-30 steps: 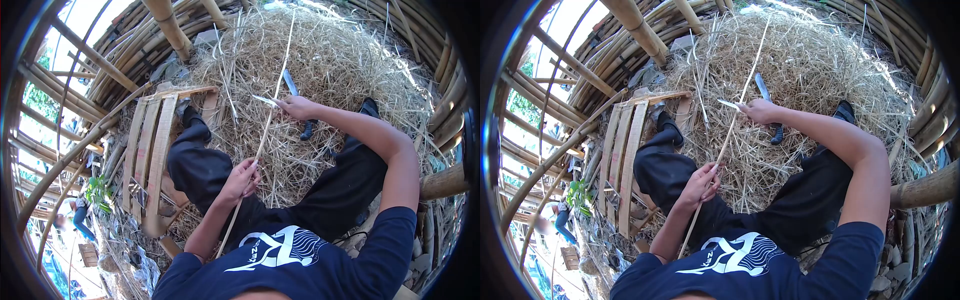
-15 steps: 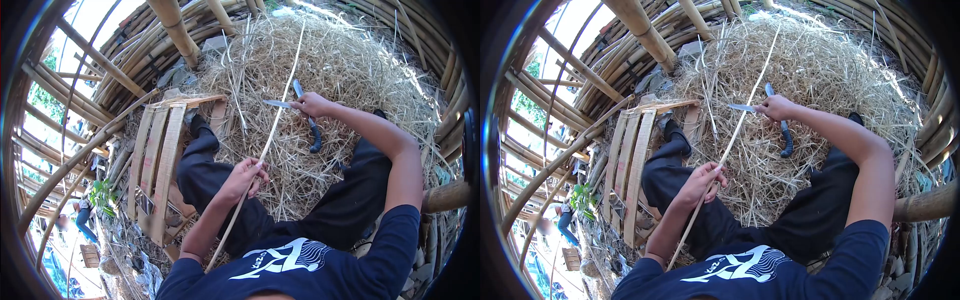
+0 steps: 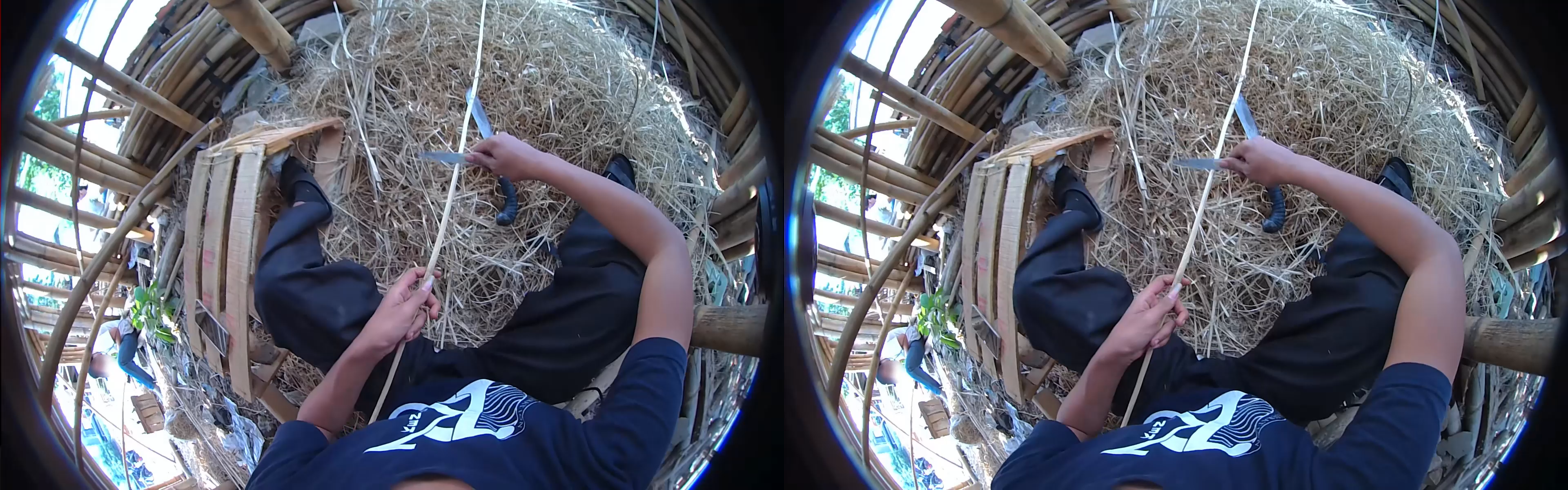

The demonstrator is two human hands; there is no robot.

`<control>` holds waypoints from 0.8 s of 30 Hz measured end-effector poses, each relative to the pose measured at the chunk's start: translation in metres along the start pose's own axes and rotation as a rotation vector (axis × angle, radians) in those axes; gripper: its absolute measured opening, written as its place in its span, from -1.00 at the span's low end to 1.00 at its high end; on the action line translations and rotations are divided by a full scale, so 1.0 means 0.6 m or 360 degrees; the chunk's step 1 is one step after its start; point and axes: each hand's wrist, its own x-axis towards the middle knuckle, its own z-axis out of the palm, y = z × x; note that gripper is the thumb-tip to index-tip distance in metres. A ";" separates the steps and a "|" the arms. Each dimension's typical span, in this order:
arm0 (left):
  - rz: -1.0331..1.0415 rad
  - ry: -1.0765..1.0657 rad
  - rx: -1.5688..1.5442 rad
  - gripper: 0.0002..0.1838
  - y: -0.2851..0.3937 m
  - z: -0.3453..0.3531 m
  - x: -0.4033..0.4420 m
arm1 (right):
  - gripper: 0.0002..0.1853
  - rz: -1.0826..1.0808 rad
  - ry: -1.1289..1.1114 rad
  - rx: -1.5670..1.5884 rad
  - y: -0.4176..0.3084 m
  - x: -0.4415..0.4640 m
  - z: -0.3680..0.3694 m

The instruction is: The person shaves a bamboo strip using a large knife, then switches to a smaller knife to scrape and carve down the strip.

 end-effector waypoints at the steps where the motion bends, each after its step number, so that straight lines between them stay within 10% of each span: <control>1: -0.0001 -0.0004 0.0037 -0.70 0.001 0.002 0.000 | -0.52 0.0008 -0.0020 0.0003 -0.002 -0.001 -0.001; 24: 0.0503 0.0474 0.0507 -0.64 -0.048 0.007 0.031 | -0.63 -0.0071 0.0276 0.0010 -0.013 -0.029 0.054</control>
